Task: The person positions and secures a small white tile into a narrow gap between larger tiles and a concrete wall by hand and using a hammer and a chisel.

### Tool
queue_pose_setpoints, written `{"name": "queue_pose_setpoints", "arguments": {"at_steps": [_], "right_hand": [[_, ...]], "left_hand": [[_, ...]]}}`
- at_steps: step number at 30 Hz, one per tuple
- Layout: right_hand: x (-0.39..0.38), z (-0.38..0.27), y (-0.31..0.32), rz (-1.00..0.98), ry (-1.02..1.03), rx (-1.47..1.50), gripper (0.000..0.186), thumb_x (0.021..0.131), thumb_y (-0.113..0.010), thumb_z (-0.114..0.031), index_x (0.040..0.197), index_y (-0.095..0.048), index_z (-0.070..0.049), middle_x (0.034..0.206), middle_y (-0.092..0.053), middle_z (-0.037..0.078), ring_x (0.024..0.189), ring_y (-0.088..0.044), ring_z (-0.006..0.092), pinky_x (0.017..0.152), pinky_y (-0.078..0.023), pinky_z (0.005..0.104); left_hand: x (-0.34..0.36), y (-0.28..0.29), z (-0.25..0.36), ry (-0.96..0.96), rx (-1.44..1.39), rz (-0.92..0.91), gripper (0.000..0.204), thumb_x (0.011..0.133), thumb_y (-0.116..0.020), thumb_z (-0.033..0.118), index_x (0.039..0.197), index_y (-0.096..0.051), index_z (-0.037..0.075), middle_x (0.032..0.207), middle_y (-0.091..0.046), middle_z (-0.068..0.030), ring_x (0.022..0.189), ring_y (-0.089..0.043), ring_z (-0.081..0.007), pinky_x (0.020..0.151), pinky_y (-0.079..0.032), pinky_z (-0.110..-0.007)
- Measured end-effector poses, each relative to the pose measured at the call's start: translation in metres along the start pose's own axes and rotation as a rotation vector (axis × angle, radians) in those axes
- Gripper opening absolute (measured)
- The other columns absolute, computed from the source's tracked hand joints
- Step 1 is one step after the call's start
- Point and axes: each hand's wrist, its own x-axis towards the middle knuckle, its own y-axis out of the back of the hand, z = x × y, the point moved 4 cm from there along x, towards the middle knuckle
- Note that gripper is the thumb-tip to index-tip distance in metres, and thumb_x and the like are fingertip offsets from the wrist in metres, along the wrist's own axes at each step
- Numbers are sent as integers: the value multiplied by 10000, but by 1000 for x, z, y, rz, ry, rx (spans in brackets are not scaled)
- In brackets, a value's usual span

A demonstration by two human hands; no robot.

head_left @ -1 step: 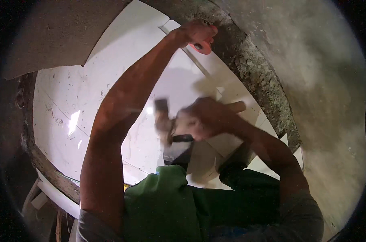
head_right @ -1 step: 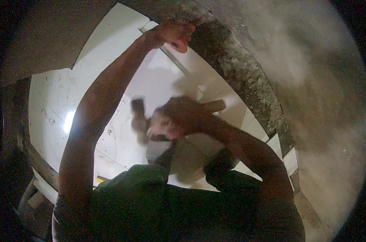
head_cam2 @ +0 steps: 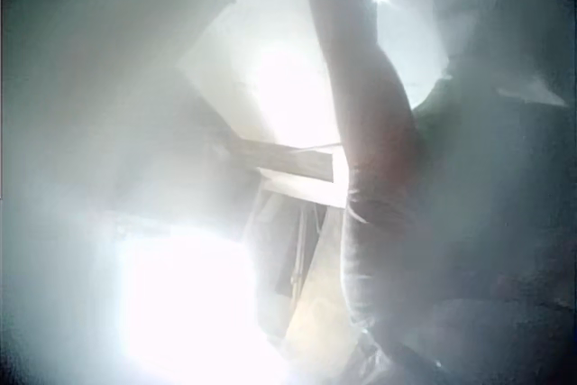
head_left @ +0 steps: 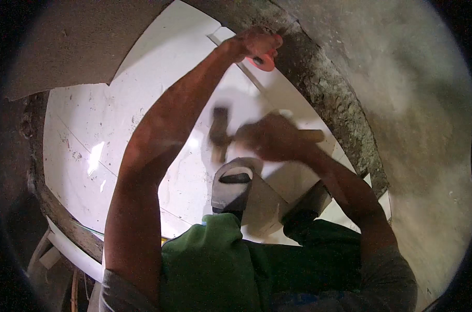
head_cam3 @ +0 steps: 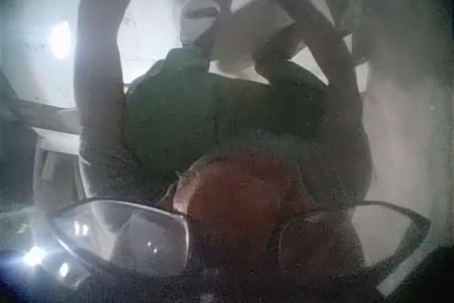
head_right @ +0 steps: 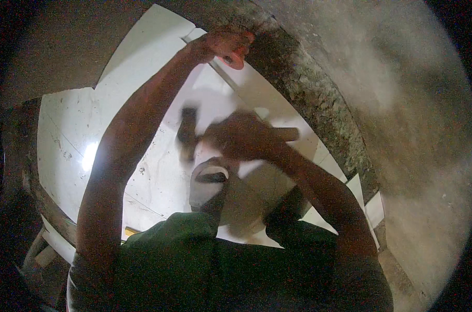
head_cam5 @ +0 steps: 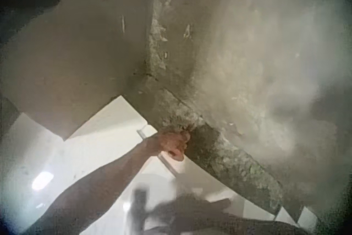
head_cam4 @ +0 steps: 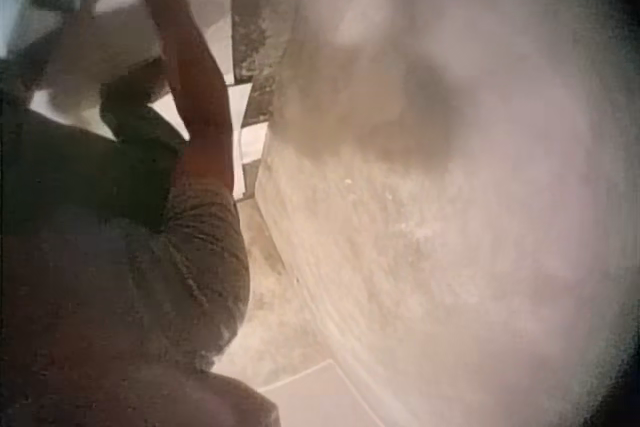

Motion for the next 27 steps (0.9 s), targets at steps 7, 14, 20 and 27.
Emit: {"name": "queue_pose_setpoints", "arguments": {"at_steps": [7, 14, 20, 27], "right_hand": [[1, -25, 1, 48, 12, -141, 314, 899, -669, -377, 1094, -683, -132, 800, -700, 154, 754, -711, 357, 740, -541, 572], [26, 12, 26, 281, -39, 70, 339, 937, -672, -343, 963, -727, -9, 739, -698, 160, 643, -674, 241, 647, -537, 400], [14, -34, 1, 97, 3, -94, 208, 892, -719, -316, 936, -727, -113, 870, -734, 137, 762, -702, 355, 740, -554, 465], [-2, 19, 55, 157, -255, 127, 351, 960, -638, -369, 992, -736, -34, 850, -724, 187, 789, -724, 315, 757, -567, 436]], "left_hand": [[27, 5, -7, 266, 419, 175, 372, 900, -548, 371, 827, -734, 58, 904, -751, -86, 778, -682, -193, 752, -551, -399], [26, 14, -28, 335, 376, 195, 391, 868, -577, 401, 852, -741, 46, 893, -744, -110, 754, -680, -215, 728, -547, -391], [37, 8, -24, 492, 618, 14, 530, 1018, -506, 573, 989, -731, 94, 874, -728, -76, 795, -676, -181, 720, -541, -362], [59, -6, -40, 679, 257, 144, 380, 837, -632, 425, 858, -754, 66, 892, -745, -111, 888, -682, -219, 796, -530, -401]]}}
